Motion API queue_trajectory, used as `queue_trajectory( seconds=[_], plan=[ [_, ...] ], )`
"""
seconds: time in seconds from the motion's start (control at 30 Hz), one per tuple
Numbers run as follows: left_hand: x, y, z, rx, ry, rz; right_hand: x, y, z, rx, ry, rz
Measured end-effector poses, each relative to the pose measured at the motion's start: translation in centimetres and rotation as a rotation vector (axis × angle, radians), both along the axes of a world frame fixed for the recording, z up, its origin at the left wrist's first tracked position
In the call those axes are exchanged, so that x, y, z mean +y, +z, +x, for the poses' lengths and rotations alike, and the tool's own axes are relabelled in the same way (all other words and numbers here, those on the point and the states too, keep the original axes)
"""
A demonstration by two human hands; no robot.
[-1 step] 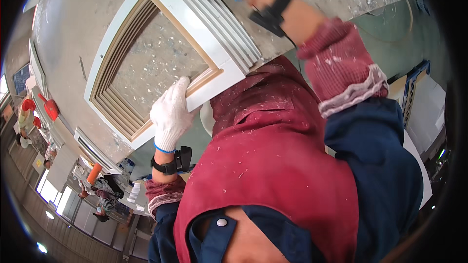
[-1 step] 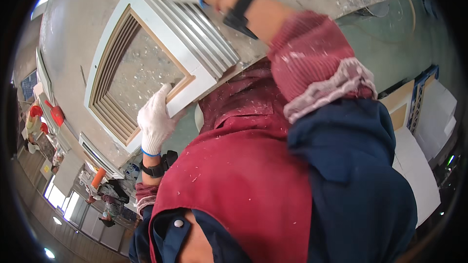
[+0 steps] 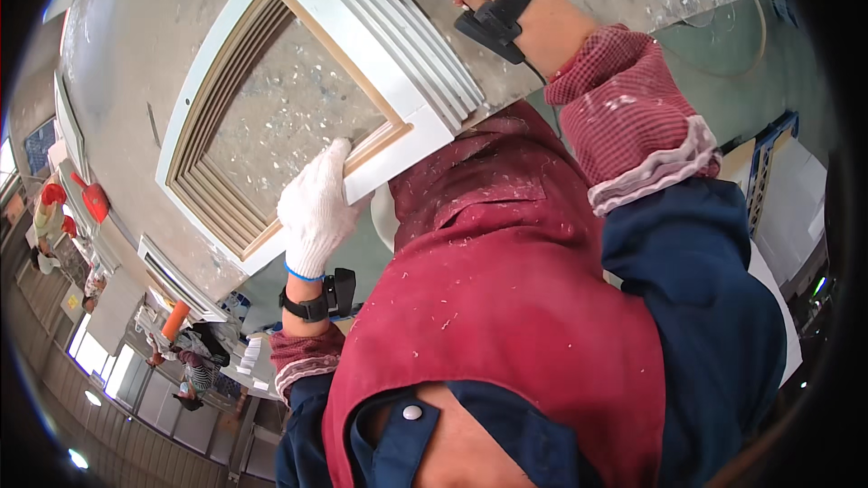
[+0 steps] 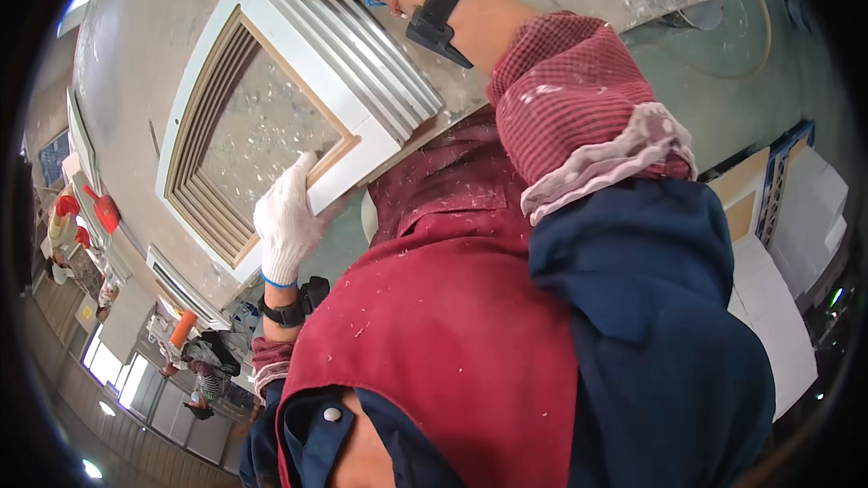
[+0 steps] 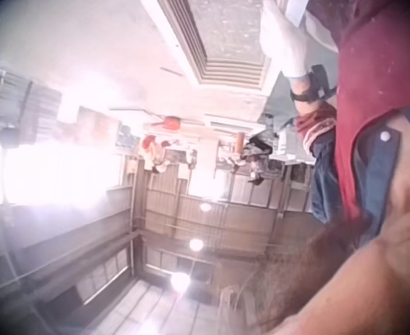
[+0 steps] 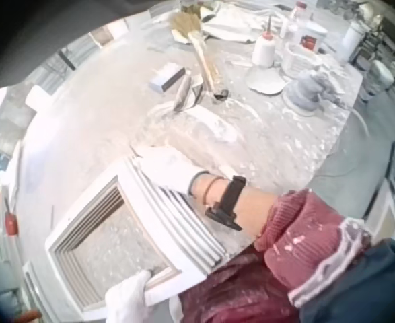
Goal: The person picks up a stack of frames, places them on a workbench, and sands the edges and corners of the frames using sandpaper. They handle the frames individually and as a stack to reach different sides before setting them back down.
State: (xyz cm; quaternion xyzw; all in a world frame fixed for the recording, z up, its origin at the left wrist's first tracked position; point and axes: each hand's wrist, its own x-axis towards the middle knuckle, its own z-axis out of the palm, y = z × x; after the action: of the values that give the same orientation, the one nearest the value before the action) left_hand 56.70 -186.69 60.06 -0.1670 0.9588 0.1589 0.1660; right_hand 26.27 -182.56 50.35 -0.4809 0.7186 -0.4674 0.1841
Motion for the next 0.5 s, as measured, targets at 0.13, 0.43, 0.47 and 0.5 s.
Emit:
queue_trajectory(
  seconds=[0.13,0.43,0.47,0.5],
  plan=[
    [0.1,0.3,-0.3,-0.014,0.015,0.010,7.3,1.4,4.9,0.190,-0.038,-0.016],
    [-0.3,0.1,-0.5,-0.028,0.001,0.025,2.6,-2.2,1.3,0.119,-0.034,0.046],
    [-0.3,0.1,-0.5,-0.023,-0.001,0.017,-1.5,-2.6,-1.0,-0.021,-0.084,0.024],
    [-0.2,0.2,-0.5,-0.020,-0.001,0.012,-3.9,-2.7,-2.3,0.165,-0.079,0.003]
  ],
)
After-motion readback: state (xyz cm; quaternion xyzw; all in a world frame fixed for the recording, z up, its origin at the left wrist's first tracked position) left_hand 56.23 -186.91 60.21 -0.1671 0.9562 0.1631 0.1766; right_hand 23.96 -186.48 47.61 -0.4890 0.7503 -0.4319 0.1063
